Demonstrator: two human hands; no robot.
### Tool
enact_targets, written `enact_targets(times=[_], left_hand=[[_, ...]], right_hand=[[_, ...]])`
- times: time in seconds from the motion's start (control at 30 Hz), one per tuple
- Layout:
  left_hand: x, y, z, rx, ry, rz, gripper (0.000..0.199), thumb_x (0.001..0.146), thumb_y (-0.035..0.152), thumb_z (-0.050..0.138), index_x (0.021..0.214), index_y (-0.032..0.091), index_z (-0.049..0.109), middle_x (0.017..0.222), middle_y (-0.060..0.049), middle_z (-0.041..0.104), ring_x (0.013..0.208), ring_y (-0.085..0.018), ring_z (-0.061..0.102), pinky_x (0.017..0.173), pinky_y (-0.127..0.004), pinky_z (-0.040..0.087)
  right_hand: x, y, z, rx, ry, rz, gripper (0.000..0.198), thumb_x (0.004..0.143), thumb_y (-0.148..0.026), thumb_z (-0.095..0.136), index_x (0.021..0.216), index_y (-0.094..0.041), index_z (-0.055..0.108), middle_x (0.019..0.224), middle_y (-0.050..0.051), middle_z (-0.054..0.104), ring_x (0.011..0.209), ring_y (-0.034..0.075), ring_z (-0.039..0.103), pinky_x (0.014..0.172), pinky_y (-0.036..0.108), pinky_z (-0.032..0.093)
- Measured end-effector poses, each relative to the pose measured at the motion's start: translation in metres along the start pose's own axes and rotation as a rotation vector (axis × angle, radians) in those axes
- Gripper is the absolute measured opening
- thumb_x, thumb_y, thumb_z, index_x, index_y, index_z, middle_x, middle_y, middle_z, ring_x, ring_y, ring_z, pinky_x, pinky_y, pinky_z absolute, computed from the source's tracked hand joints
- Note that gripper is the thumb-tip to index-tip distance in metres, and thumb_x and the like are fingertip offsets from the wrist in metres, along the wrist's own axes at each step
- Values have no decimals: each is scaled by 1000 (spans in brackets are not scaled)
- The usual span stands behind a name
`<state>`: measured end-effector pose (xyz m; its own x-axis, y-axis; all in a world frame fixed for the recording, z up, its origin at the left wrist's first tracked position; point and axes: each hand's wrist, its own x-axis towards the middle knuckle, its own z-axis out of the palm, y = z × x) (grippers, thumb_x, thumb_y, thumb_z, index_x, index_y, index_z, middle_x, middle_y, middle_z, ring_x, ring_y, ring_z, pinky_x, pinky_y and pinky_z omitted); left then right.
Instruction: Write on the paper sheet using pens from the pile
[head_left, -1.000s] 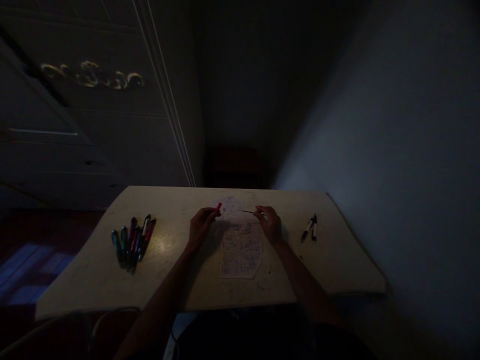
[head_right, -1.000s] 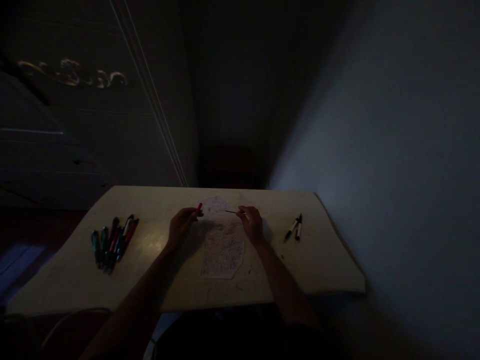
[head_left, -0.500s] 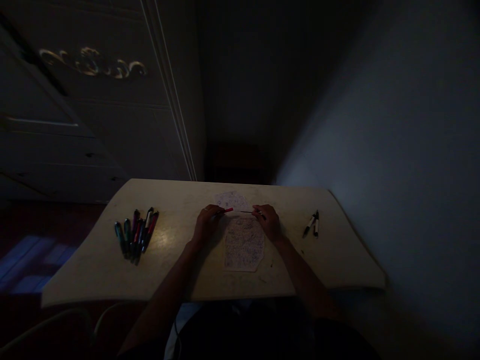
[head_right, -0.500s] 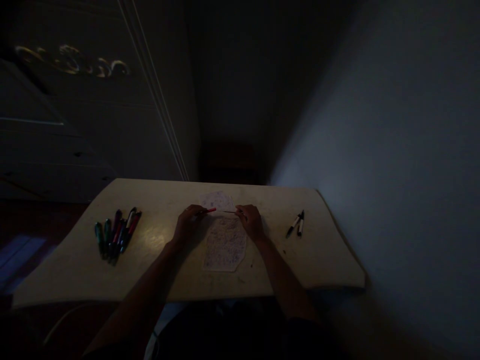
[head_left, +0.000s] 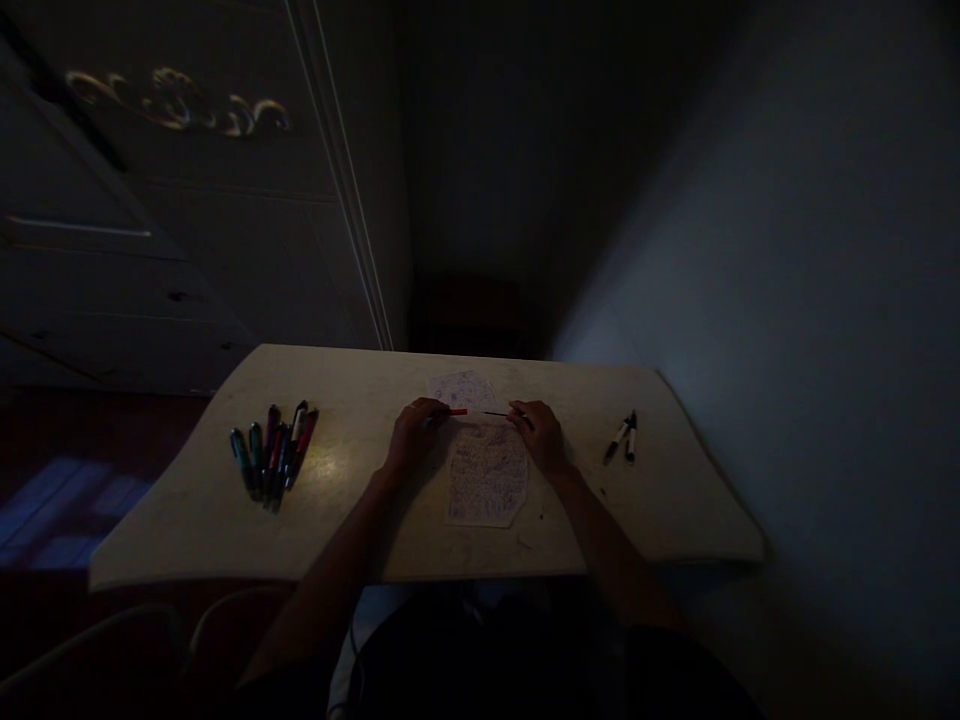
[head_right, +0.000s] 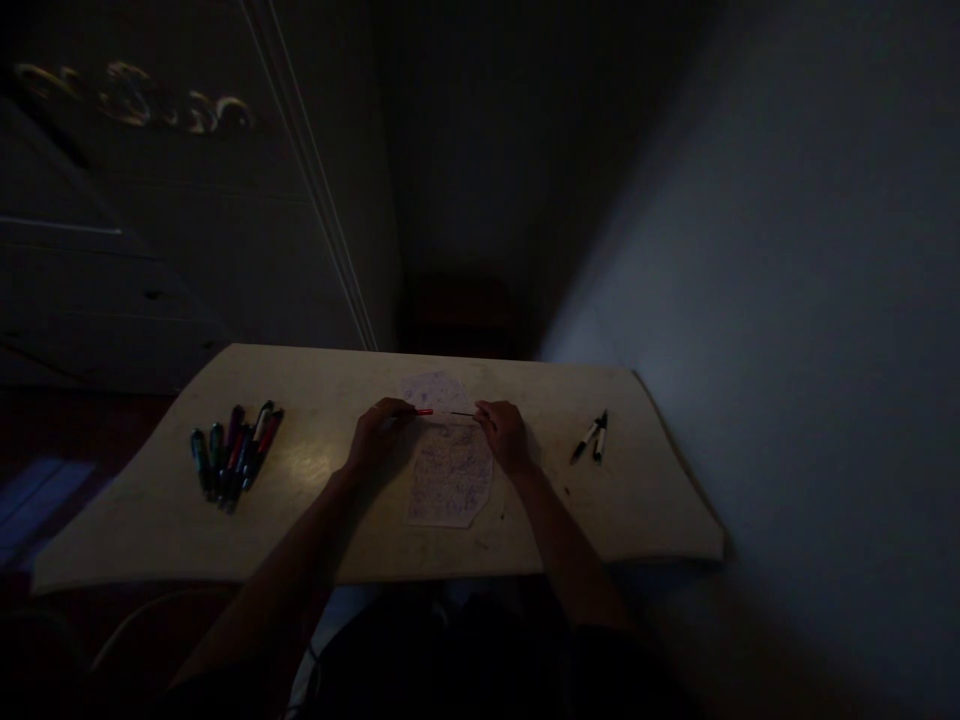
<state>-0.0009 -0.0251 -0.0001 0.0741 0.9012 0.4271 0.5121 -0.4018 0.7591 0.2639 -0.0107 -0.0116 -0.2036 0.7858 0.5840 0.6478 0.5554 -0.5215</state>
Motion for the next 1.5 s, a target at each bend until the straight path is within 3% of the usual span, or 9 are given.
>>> enact_targets(times=[0.4, 0.67, 1.0, 1.3, 1.5], left_hand=[[-2, 7, 0, -16, -76, 35, 13, 85, 21, 59, 91, 19, 70, 90, -6, 71, 86, -20, 67, 80, -32, 53], [-6, 12, -1, -3, -81, 136, 12, 87, 21, 59, 90, 21, 71, 88, -6, 72, 85, -19, 67, 79, -33, 53], [-17, 6, 5, 41, -107, 219, 13, 89, 21, 60, 92, 20, 72, 90, -7, 72, 85, -19, 66, 79, -32, 53], [-20, 19, 1, -23, -158, 94, 14, 89, 25, 59, 91, 21, 72, 92, -7, 72, 87, -20, 67, 83, -33, 53], [-20, 23, -3, -122, -166, -23, 16, 84, 30, 63, 93, 20, 71, 92, -7, 74, 87, -21, 68, 83, -33, 55]], right_hand=[[-4, -5, 0, 8, -30, -34, 22, 95, -33, 57, 110, -23, 70, 90, 7, 72, 87, 23, 64, 82, 38, 50], [-7, -10, 1, -42, -88, -117, 21, 95, -32, 57, 109, -22, 70, 94, 9, 73, 88, 24, 65, 85, 40, 50], [-12, -23, 5, 53, -149, -170, 26, 96, -33, 56, 114, -20, 69, 94, 10, 73, 86, 23, 65, 81, 38, 52], [-13, -27, -1, 94, -173, -15, 27, 93, -36, 61, 117, -25, 68, 92, 7, 74, 88, 22, 68, 84, 37, 55], [-13, -24, -1, 149, -159, 2, 29, 90, -37, 65, 116, -25, 68, 94, 6, 73, 87, 21, 69, 83, 35, 55]])
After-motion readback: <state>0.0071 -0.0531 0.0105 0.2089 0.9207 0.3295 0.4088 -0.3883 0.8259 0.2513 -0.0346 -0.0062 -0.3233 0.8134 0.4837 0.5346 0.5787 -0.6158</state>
